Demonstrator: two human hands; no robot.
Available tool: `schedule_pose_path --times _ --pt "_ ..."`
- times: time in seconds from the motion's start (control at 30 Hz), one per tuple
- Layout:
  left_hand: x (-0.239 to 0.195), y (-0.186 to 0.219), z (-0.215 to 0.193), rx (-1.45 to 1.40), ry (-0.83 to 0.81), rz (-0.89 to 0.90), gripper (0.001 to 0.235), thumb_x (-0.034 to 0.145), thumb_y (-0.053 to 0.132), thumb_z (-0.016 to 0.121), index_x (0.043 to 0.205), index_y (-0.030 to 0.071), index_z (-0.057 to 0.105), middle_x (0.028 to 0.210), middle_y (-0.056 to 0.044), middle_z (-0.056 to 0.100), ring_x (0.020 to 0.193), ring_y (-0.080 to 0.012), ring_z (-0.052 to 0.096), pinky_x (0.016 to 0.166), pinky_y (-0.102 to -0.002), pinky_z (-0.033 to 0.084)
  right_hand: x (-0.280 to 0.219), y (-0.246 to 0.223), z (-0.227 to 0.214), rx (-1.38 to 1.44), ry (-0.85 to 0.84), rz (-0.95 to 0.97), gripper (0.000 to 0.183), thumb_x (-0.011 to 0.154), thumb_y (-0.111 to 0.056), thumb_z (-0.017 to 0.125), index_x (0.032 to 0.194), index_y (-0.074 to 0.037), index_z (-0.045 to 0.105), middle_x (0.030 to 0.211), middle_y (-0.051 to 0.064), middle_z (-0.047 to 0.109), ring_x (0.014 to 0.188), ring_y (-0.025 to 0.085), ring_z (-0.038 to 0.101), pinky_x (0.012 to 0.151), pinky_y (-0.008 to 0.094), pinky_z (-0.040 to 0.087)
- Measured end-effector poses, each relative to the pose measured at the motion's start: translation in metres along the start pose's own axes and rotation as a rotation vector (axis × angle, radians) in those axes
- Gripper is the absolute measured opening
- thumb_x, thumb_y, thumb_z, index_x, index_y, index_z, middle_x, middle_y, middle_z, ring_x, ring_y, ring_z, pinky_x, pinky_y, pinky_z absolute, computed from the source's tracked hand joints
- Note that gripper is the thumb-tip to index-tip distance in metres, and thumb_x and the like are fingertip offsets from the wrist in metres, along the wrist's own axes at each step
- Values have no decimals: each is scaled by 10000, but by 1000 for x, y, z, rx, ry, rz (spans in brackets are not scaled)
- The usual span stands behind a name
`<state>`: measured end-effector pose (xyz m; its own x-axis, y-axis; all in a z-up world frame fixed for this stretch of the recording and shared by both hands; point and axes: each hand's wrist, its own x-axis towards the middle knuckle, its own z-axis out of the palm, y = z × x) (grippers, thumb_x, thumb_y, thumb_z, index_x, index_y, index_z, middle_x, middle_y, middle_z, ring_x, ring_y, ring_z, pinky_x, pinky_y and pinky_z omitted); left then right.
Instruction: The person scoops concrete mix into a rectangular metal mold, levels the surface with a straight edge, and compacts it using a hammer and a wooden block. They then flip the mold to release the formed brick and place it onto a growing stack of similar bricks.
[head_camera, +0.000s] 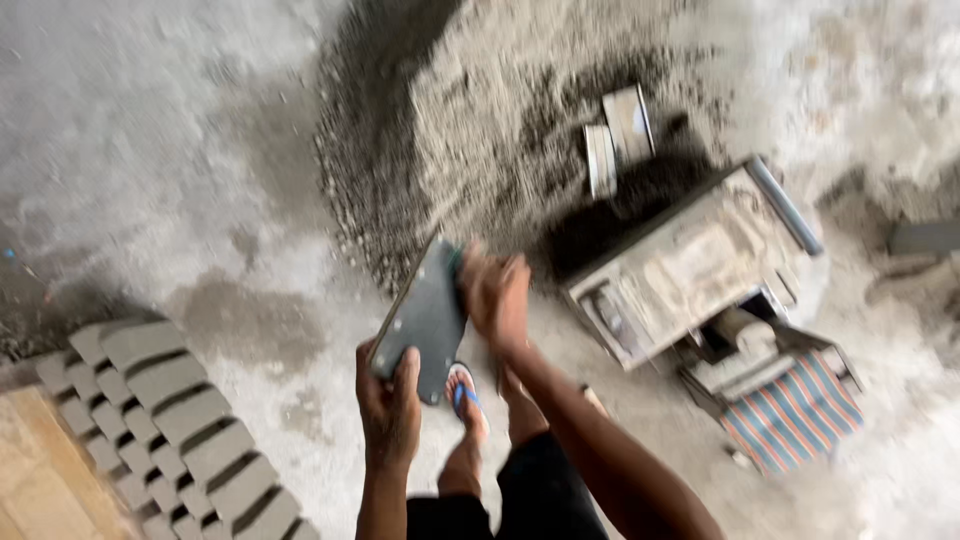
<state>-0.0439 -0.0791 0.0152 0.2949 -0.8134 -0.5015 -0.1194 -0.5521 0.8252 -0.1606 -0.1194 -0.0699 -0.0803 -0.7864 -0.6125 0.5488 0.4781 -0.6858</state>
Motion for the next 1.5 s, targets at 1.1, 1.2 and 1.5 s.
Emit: schedule_pose_path --times 1.1,1.2,1.5 --pt "-128 -97 46 547 -904 318 288 875 270 583 997 10 562 858 -188 588 869 -229 563 792 -427 457 -261 123 -217 259 1052 -186 414 924 -257 503 1245 1 542 1238 333 501 1141 394 503 930 502 417" --pt "-164 -130 97 632 -1097 312 312 911 280 515 1056 8 563 932 -181 628 902 -293 606 808 -416 474 -295 161 -266 603 1203 -74 455 881 -326 503 1199 -6 558 1203 333 502 1113 380 533 904 486 434" --pt "-313 -214 169 1019 -1488 536 268 824 312 645 929 65 634 701 -187 640 664 -310 626 618 -401 482 -420 270 -352 1233 1233 110 662 881 -548 480 1423 -227 276 1393 106 428 1229 351 441 914 451 395"
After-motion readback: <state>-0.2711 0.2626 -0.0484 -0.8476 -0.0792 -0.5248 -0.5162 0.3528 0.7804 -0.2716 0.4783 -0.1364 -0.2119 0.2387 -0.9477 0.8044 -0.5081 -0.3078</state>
